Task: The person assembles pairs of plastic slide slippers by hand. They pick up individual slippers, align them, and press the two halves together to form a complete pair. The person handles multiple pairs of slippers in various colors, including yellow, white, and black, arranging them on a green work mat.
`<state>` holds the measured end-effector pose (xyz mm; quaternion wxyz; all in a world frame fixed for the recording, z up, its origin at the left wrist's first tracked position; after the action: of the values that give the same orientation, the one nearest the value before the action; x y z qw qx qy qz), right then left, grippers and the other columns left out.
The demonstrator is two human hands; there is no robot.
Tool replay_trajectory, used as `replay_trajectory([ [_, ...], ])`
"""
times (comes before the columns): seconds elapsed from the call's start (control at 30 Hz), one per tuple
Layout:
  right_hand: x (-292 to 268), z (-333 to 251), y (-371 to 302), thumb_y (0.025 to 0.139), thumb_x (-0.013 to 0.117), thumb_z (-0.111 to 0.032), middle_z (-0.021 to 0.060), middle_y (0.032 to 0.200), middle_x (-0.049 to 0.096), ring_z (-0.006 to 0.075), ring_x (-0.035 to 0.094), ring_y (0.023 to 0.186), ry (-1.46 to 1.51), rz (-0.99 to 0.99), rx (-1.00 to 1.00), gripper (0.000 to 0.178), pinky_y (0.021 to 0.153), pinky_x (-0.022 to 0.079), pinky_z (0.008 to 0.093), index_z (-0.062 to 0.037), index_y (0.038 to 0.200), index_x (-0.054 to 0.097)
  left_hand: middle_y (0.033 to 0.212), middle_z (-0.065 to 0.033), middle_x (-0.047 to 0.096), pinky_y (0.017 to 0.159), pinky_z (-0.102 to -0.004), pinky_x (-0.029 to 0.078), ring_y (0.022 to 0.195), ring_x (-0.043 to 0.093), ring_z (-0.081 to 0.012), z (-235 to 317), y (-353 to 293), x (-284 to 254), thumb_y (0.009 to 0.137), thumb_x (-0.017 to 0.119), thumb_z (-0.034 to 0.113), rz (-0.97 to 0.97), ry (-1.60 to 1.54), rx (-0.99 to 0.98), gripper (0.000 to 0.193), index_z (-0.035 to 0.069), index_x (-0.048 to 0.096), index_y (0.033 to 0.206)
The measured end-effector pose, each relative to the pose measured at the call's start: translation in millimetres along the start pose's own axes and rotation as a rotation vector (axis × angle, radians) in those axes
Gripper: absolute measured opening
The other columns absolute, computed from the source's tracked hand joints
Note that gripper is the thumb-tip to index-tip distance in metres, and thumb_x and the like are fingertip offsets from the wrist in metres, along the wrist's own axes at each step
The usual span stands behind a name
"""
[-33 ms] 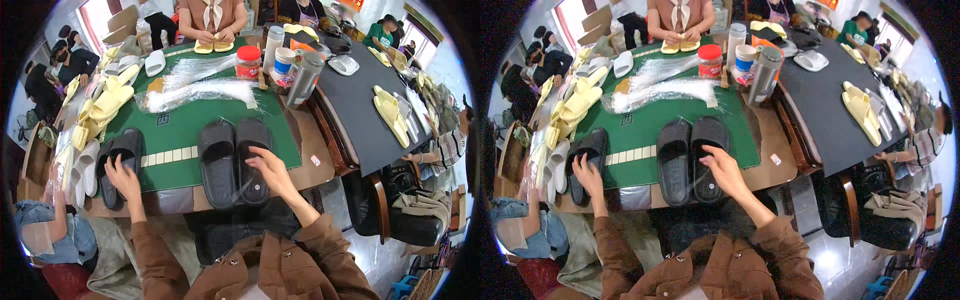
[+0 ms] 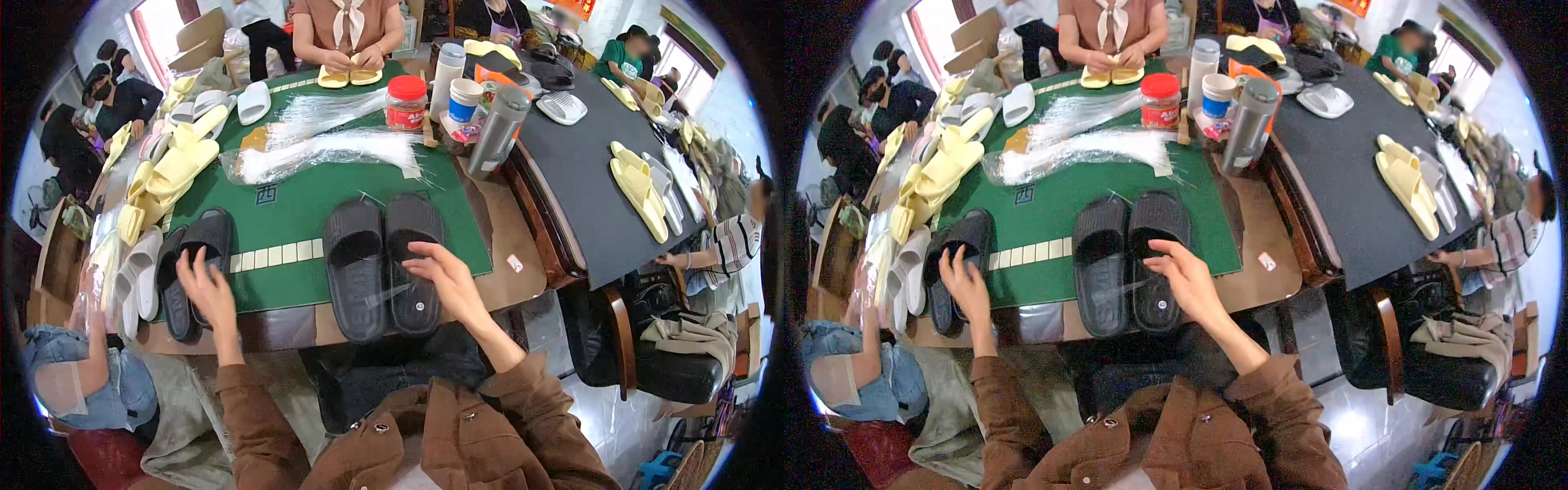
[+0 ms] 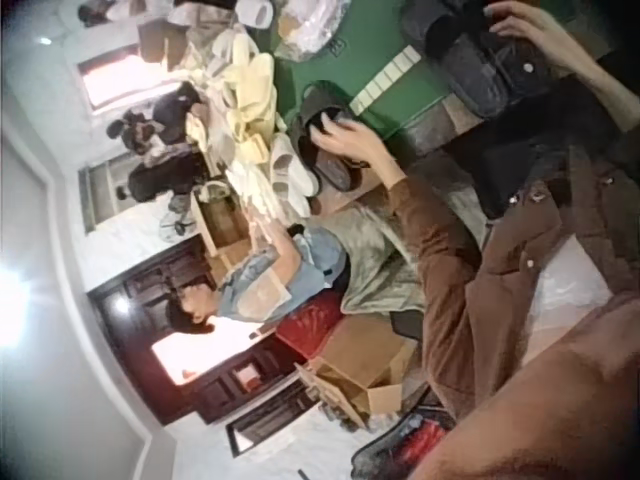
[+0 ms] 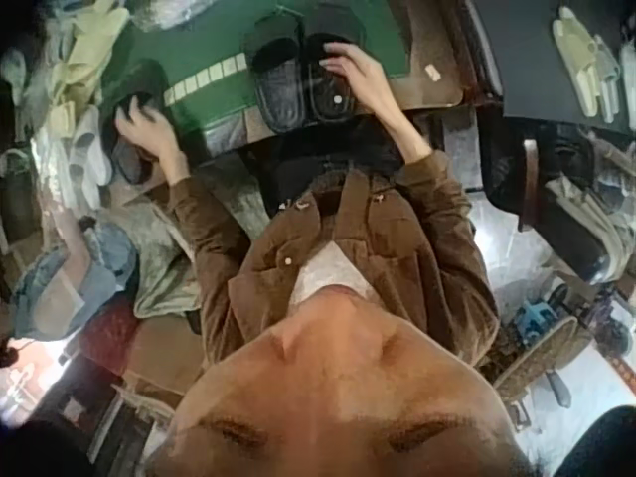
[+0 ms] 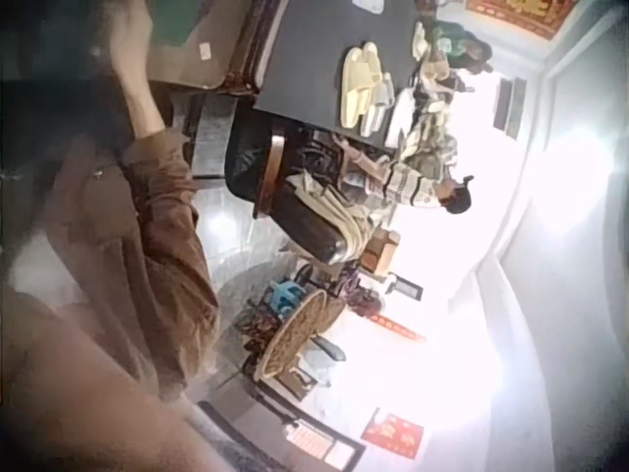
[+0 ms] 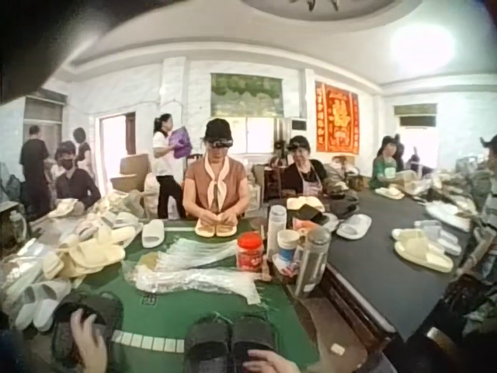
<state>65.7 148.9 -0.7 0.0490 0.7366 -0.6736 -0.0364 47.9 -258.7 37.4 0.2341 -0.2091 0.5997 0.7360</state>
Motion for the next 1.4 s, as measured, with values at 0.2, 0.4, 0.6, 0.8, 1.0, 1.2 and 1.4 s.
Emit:
replay_trajectory([
  [0.2,10.2,-79.1,4.1,0.096,0.042,-0.002,0.0142,0.128,0.054,0.0253,0.058,0.115,0.245,0.064,-0.138,0.03,0.103,0.043,0.0351,0.0045,0.123,0.051,0.106,-0.0152,0.062,0.089,-0.0384,0.046,0.103,0.059,-0.0313,145.9,-5.9,-18.8,0.087,0.053,-0.001,-0.303,-0.751,0.073,0.02,0.001,0.066,0.102],
  [0.4,38.6,-147.6,-10.0,0.083,0.054,0.01,0.0195,0.121,0.057,0.0343,0.062,0.105,-0.681,0.23,-0.764,0.03,0.087,0.053,0.0334,0.0006,0.111,0.06,0.104,-0.0106,0.06,0.075,-0.0287,0.047,0.083,0.059,-0.0179,230.7,-28.0,-59.5,0.089,0.059,0.008,-0.464,-1.156,-0.06,0.031,0.0,0.061,0.119],
  [0.6,65.2,-118.9,-42.8,0.075,0.058,0.0,0.0222,0.131,0.051,0.0315,0.063,0.104,-0.941,-0.014,-0.878,0.045,0.084,0.054,0.0345,0.01,0.119,0.055,0.103,-0.0032,0.056,0.069,-0.0232,0.044,0.077,0.052,-0.0073,232.4,-60.3,-33.4,0.097,0.05,0.007,-0.555,-1.561,-0.514,0.021,-0.001,0.06,0.114],
  [0.8,69.5,-119.5,-51.1,0.075,0.059,0.0,0.0224,0.13,0.052,0.0314,0.062,0.107,-0.967,-0.059,-0.932,0.041,0.086,0.054,0.0363,0.0111,0.114,0.056,0.095,-0.0003,0.059,0.074,-0.023,0.044,0.081,0.053,-0.0072,231.8,-77.8,-20.9,0.098,0.052,0.009,-0.616,-1.86,-0.885,0.013,0.003,0.06,0.105],
  [1.0,65.7,-104.3,-56.3,0.075,0.059,-0.003,0.0194,0.125,0.055,0.0302,0.063,0.103,-0.983,-0.067,-0.909,0.039,0.084,0.054,0.0353,0.008,0.113,0.057,0.097,-0.0027,0.06,0.079,-0.0284,0.046,0.091,0.057,-0.0118,224.9,-83.3,-14.8,0.1,0.05,0.015,-0.593,-1.926,-0.968,0.011,0.006,0.057,0.101],
  [1.2,33.3,-100.8,-61.0,0.071,0.063,-0.004,0.0089,0.098,0.063,0.0255,0.064,0.083,-1.015,0.015,-0.819,0.028,0.07,0.053,0.0353,-0.0029,0.099,0.063,0.086,-0.0051,0.059,0.068,-0.026,0.05,0.07,0.057,-0.0115,187.8,-70.2,-23.2,0.099,0.05,0.012,-0.511,-1.852,-0.889,0.014,0.004,0.051,0.11],
  [1.4,43.8,-84.1,-83.0,0.074,0.065,-0.002,0.0087,0.092,0.063,0.0269,0.063,0.08,-0.813,-0.307,-0.728,0.019,0.069,0.053,0.0368,-0.0042,0.093,0.061,0.081,-0.0051,0.057,0.05,-0.0186,0.038,0.055,0.047,-0.0072,172.6,-76.2,-36.7,0.096,0.051,0.006,-0.551,-1.519,-0.725,0.015,0.006,0.045,0.11],
])
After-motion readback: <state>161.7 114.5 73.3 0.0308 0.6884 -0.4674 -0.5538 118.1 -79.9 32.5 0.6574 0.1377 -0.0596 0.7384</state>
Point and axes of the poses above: each hand's wrist, its own y-axis towards the middle knuckle, its own x-axis out of the palm, z = x × y, the point moved 7 cm from there along y, towards the middle knuckle
